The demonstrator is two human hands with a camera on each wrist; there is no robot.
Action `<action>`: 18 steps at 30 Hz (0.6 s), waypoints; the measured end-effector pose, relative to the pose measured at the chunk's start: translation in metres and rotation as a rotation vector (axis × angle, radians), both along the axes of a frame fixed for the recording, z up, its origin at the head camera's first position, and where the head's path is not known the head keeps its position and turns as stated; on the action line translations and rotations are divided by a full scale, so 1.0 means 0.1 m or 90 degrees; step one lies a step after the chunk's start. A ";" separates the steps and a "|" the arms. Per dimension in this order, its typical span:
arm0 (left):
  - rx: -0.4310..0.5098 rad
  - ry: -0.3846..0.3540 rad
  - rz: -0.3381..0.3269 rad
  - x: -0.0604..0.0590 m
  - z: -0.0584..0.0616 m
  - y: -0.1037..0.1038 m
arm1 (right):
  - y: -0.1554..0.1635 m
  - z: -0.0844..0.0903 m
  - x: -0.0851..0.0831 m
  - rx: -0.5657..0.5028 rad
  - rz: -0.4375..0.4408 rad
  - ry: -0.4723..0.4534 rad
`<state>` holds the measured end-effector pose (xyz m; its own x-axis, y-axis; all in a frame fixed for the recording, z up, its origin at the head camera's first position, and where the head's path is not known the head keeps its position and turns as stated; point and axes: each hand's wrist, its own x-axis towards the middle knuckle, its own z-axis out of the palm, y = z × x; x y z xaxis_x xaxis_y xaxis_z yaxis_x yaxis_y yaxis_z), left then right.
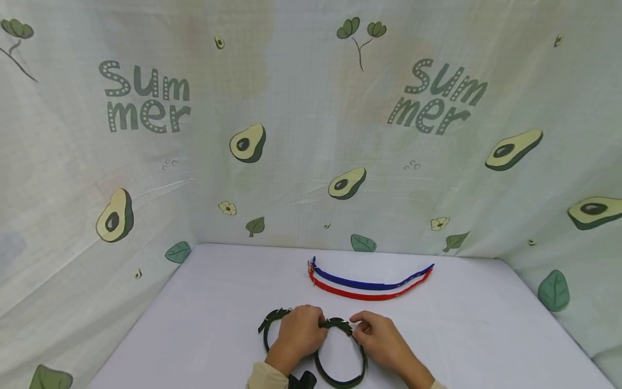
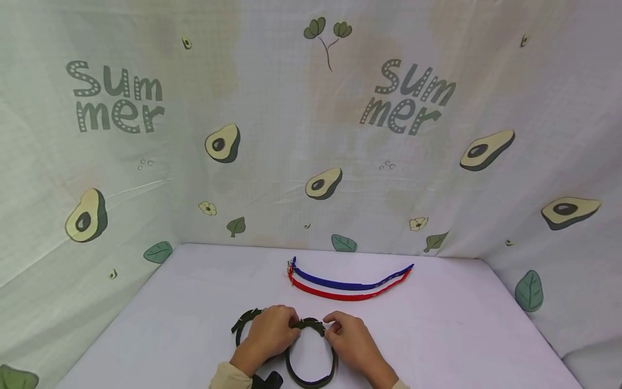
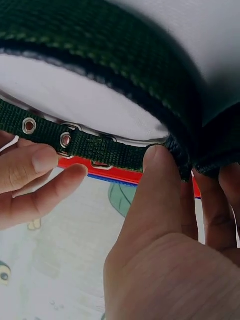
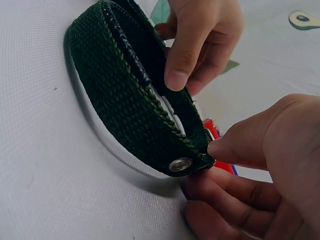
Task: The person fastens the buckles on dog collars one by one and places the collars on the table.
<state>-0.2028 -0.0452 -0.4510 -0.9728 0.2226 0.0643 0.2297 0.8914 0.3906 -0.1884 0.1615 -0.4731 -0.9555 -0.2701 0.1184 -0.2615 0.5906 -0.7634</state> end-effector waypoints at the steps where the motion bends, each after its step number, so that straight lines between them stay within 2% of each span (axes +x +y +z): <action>1: 0.001 -0.006 0.001 0.00 0.00 0.00 | 0.00 0.00 0.00 -0.002 0.000 -0.003; 3: 0.004 -0.017 0.003 0.00 0.00 0.00 | 0.01 -0.01 0.00 -0.007 0.000 -0.010; 8: 0.000 0.003 0.012 0.00 -0.01 0.00 | 0.05 0.00 0.01 -0.019 -0.026 -0.028; 13: 0.004 0.047 0.018 -0.04 0.02 -0.01 | 0.15 0.05 -0.03 -0.018 -0.095 -0.046; 18: 0.025 0.098 0.009 -0.13 0.11 -0.02 | 0.31 0.15 -0.13 0.012 -0.170 -0.035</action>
